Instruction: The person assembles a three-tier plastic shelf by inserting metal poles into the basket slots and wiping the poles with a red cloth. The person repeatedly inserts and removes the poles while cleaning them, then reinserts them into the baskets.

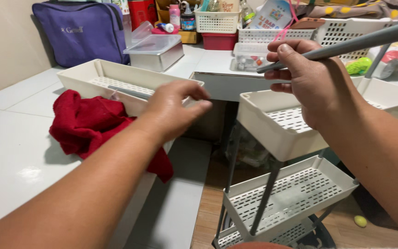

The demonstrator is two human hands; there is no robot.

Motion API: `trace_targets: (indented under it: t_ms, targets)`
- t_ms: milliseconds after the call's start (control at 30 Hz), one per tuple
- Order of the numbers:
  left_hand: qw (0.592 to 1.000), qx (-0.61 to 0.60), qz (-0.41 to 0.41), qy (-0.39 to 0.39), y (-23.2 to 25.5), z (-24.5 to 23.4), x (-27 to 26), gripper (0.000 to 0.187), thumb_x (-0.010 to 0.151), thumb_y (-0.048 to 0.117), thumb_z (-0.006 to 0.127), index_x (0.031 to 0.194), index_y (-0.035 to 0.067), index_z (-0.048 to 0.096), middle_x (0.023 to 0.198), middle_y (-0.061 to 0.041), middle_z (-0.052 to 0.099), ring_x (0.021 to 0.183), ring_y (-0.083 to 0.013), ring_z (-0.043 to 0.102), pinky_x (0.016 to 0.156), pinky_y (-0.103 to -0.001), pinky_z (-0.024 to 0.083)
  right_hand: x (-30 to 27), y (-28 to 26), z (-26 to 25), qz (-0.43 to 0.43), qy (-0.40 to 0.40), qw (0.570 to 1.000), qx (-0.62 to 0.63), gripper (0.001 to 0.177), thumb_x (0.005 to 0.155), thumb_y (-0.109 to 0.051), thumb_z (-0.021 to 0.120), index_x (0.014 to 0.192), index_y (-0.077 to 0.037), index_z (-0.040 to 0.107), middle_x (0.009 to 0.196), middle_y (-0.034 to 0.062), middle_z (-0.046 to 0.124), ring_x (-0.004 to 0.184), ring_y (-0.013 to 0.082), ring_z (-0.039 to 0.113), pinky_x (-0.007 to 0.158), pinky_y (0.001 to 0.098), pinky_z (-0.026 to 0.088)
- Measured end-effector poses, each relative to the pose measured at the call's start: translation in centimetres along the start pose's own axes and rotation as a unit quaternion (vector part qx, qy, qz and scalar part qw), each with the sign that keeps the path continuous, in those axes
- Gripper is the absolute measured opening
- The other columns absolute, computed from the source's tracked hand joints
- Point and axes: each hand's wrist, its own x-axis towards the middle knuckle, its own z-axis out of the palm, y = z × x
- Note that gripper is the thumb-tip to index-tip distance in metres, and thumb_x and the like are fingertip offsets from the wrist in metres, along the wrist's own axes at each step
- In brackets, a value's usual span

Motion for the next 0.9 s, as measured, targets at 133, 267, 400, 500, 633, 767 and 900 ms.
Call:
trace_targets:
  t_ms: [133, 267, 400, 500, 633, 767, 900]
  targets:
    - [0.954, 0.201, -0.202, -0.089, -4.7, -4.5, -2.3, 0.032, 0.085, 0.04, 0.078, 0.108, 0.018, 0.076, 0.113, -0.008, 0.075, 0.112, -0.0274, 0.067, 0.096, -0.043, 0.054, -0.3, -0.7, 3.4, 0.005, -0.004, 1.0, -0.025, 0.025, 0.105, -0.027, 0.051, 0.12, -0.01, 0.062, 0.116, 0.0036, 0.067, 0.1, 0.0154, 0.067, 0.084, 0.0339, 0.056]
    - [0.907, 0.312, -0.211, -0.186, -7.2, -5.3, -3.8, 0.049, 0.077, 0.048, 0.087, 0.114, 0.018, 0.075, 0.12, -0.011, 0.067, 0.117, -0.0316, 0.059, 0.096, -0.044, 0.052, -0.5, -0.9, 6.7, 0.056, -0.006, 0.998, 0.004, 0.022, 0.105, -0.027, 0.05, 0.115, -0.01, 0.062, 0.114, 0.0048, 0.066, 0.097, 0.0171, 0.066, 0.082, 0.0355, 0.056]
    - [0.907, 0.268, -0.223, -0.235, -7.9, -5.6, -3.6, 0.038, 0.081, 0.041, 0.08, 0.114, 0.023, 0.076, 0.117, -0.007, 0.074, 0.11, -0.0286, 0.069, 0.095, -0.044, 0.055, -0.5, -1.0, 8.0, 0.065, -0.015, 0.998, 0.023, 0.02, 0.104, -0.026, 0.05, 0.113, -0.012, 0.062, 0.114, 0.0044, 0.066, 0.097, 0.0176, 0.067, 0.081, 0.0366, 0.056]
    - [0.924, 0.188, -0.207, -0.263, -7.6, -7.2, -2.9, 0.037, 0.08, 0.04, 0.079, 0.108, 0.016, 0.077, 0.108, -0.011, 0.078, 0.101, -0.0277, 0.073, 0.091, -0.04, 0.056, -0.6, -1.0, 7.7, 0.064, -0.02, 0.997, 0.041, 0.021, 0.105, -0.027, 0.051, 0.113, -0.012, 0.062, 0.114, 0.0044, 0.066, 0.097, 0.0185, 0.067, 0.082, 0.0375, 0.056]
    - [0.952, 0.084, -0.216, -0.201, -5.7, -9.5, -1.2, 0.032, 0.084, 0.038, 0.075, 0.109, 0.017, 0.074, 0.103, -0.01, 0.077, 0.094, -0.0241, 0.072, 0.084, -0.04, 0.056, -0.7, -1.0, 7.6, 0.078, -0.005, 0.996, 0.045, 0.023, 0.105, -0.029, 0.051, 0.113, -0.011, 0.062, 0.112, 0.0048, 0.066, 0.096, 0.0202, 0.068, 0.082, 0.0386, 0.056]
    - [0.988, 0.0, -0.132, -0.08, -2.6, -9.4, 1.5, 0.03, 0.09, 0.035, 0.068, 0.11, 0.013, 0.07, 0.095, -0.011, 0.075, 0.085, -0.0215, 0.071, 0.076, -0.039, 0.056, -0.5, -0.6, 6.4, 0.071, -0.026, 0.996, 0.046, 0.024, 0.103, -0.029, 0.051, 0.115, -0.011, 0.062, 0.113, 0.0045, 0.068, 0.096, 0.0207, 0.068, 0.082, 0.0394, 0.056]
    - [0.991, -0.11, -0.057, 0.041, 0.1, -8.3, 3.4, 0.027, 0.093, 0.032, 0.066, 0.108, 0.009, 0.069, 0.089, -0.007, 0.074, 0.079, -0.016, 0.07, 0.069, -0.036, 0.057, 0.4, -0.3, 2.3, 0.033, -0.016, 0.999, 0.012, 0.025, 0.105, -0.028, 0.051, 0.117, -0.01, 0.062, 0.115, 0.0051, 0.069, 0.096, 0.0199, 0.067, 0.083, 0.0378, 0.055]
